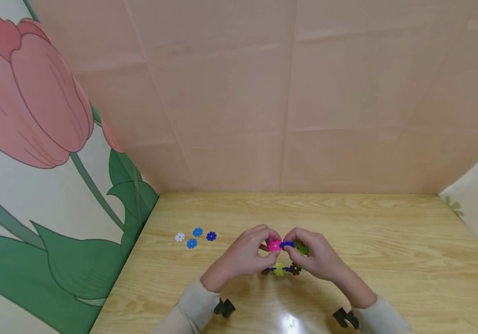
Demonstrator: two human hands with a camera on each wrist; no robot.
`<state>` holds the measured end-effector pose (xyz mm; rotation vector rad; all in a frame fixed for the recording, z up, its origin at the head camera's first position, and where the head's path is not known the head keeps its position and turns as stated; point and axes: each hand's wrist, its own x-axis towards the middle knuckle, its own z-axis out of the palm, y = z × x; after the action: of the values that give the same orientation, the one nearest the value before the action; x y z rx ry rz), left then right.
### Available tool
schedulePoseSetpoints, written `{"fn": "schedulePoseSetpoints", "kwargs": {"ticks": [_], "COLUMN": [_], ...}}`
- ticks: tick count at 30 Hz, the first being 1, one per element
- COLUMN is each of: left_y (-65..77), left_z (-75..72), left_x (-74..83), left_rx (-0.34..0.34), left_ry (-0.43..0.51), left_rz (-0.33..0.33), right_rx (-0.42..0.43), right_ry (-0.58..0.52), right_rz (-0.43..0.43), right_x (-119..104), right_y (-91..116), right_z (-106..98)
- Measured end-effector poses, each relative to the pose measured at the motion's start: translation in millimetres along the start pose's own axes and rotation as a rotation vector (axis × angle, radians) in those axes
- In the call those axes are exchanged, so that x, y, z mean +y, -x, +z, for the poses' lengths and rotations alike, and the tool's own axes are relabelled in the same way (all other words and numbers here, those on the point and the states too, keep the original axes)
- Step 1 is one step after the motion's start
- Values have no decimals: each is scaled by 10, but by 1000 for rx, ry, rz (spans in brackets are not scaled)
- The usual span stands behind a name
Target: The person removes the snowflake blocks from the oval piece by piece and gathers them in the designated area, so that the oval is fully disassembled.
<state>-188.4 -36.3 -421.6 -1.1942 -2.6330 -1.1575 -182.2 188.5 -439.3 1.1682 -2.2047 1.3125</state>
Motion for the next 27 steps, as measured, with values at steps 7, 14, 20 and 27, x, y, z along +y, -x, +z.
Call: {"fn": "schedulePoseSetpoints", "kwargs": {"ticks": [7, 14, 20, 27], "left_y": [12, 100, 213, 441], "left_z": [-50, -176, -230, -293], "left_x": [-47, -115, -256, -499], "left_rx": [-4, 43, 77, 105], "left_ry": [34, -29, -24, -45], "left_rz": [-42, -131, -187, -300], "right_rx": [29, 95, 101, 67], "right_ry": [16, 57, 61, 50], "right_rz": [29, 73, 100, 86], "right_x": [9, 66, 88, 113], "right_y": [7, 40, 53, 101], "right_z": [-39, -144, -187, -201]}}
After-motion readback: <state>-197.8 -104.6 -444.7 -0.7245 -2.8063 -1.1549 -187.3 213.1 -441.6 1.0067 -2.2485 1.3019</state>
